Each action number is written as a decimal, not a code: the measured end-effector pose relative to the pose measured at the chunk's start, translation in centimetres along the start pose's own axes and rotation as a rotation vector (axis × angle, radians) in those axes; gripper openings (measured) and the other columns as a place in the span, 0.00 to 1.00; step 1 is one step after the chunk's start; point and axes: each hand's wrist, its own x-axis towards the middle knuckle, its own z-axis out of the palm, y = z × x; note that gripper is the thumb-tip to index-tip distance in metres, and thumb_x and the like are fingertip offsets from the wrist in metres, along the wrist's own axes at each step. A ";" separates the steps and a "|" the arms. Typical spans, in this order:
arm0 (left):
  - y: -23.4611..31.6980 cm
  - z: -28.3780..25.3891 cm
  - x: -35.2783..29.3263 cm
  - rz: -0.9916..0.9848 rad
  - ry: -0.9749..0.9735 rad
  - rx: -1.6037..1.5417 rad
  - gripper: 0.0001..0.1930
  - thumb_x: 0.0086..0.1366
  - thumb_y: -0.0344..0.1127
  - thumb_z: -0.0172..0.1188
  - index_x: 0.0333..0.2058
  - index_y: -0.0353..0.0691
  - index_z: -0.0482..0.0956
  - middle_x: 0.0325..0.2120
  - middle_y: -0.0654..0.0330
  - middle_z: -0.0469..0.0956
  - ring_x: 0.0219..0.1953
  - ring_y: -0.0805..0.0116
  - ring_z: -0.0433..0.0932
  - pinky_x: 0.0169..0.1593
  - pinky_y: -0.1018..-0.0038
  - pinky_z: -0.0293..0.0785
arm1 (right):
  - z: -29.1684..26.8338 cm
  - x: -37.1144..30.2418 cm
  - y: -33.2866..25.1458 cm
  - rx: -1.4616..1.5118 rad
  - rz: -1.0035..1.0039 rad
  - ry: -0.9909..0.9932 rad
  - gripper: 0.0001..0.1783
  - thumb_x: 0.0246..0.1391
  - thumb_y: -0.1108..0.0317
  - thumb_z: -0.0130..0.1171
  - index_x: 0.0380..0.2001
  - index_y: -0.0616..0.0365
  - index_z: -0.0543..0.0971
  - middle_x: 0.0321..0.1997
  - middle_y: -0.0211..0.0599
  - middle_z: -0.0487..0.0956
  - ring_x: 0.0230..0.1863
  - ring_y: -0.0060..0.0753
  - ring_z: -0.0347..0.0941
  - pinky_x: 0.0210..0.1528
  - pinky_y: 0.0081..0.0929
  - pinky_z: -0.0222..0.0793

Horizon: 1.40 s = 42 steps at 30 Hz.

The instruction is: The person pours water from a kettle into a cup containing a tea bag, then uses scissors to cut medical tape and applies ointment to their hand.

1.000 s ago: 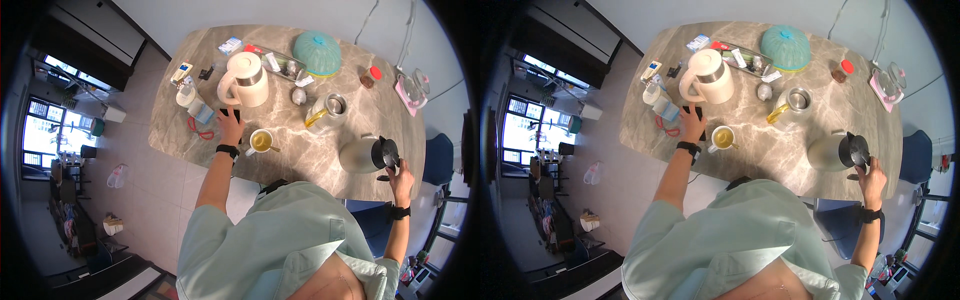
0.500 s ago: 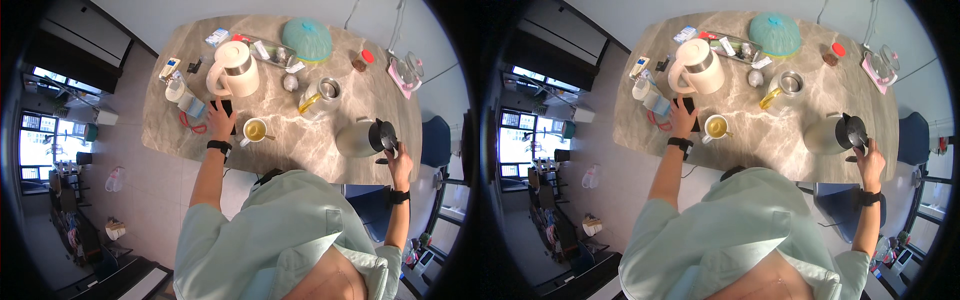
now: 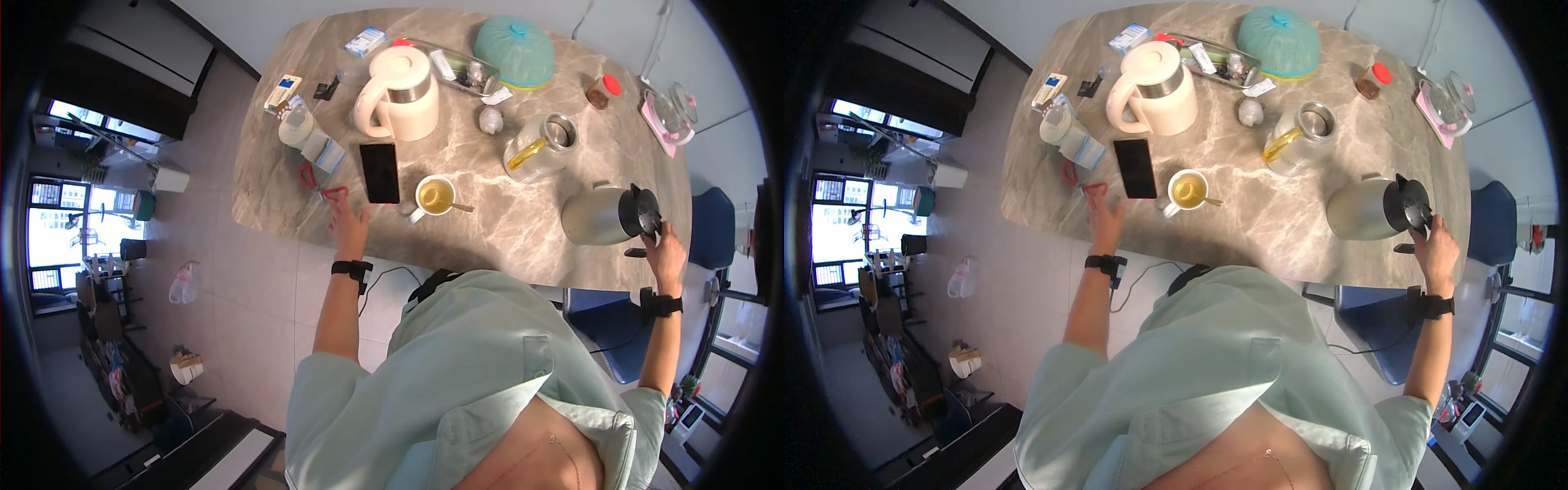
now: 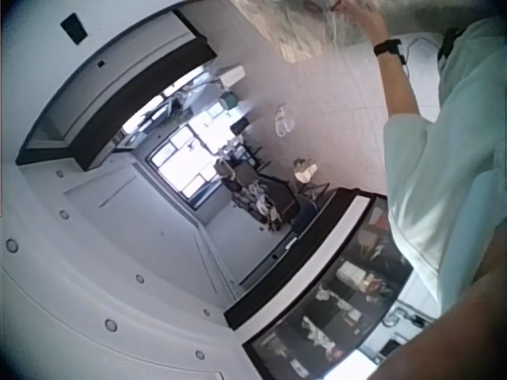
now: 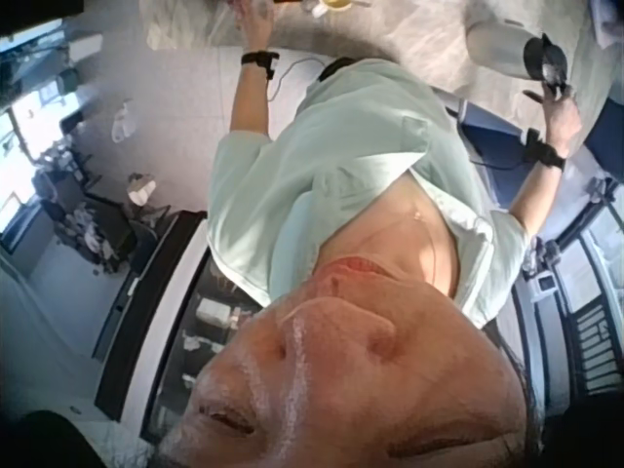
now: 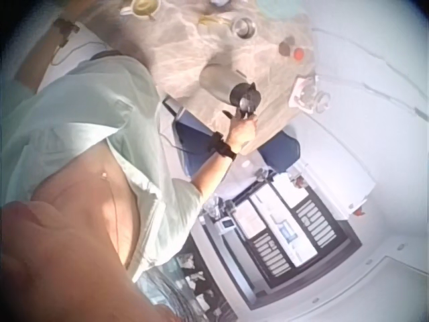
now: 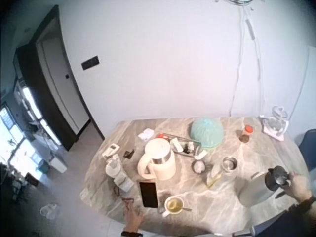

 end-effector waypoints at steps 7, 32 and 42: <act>-3.3 0.6 -1.7 -0.067 -0.009 0.115 0.34 0.57 0.47 0.56 0.59 0.43 0.55 0.60 0.42 0.53 0.60 0.43 0.56 0.56 0.42 0.54 | 1.0 -0.2 1.4 -0.022 0.060 0.012 0.26 0.41 0.58 0.65 0.41 0.62 0.73 0.36 0.47 0.78 0.36 0.50 0.75 0.35 0.40 0.69; -1.4 3.5 -16.9 0.081 -0.102 0.152 0.23 0.55 0.41 0.57 0.48 0.40 0.70 0.46 0.52 0.72 0.49 0.52 0.70 0.50 0.57 0.66 | 5.1 -15.2 4.8 0.391 0.132 0.008 0.20 0.47 0.61 0.61 0.44 0.54 0.73 0.39 0.41 0.78 0.36 0.43 0.76 0.36 0.36 0.71; -0.6 3.1 -22.3 0.185 -0.238 0.131 0.19 0.55 0.42 0.56 0.43 0.37 0.75 0.43 0.52 0.75 0.47 0.52 0.73 0.50 0.63 0.69 | 15.3 -34.6 1.7 0.485 -0.032 -0.929 0.26 0.46 0.49 0.61 0.46 0.52 0.74 0.38 0.42 0.79 0.43 0.43 0.74 0.44 0.36 0.69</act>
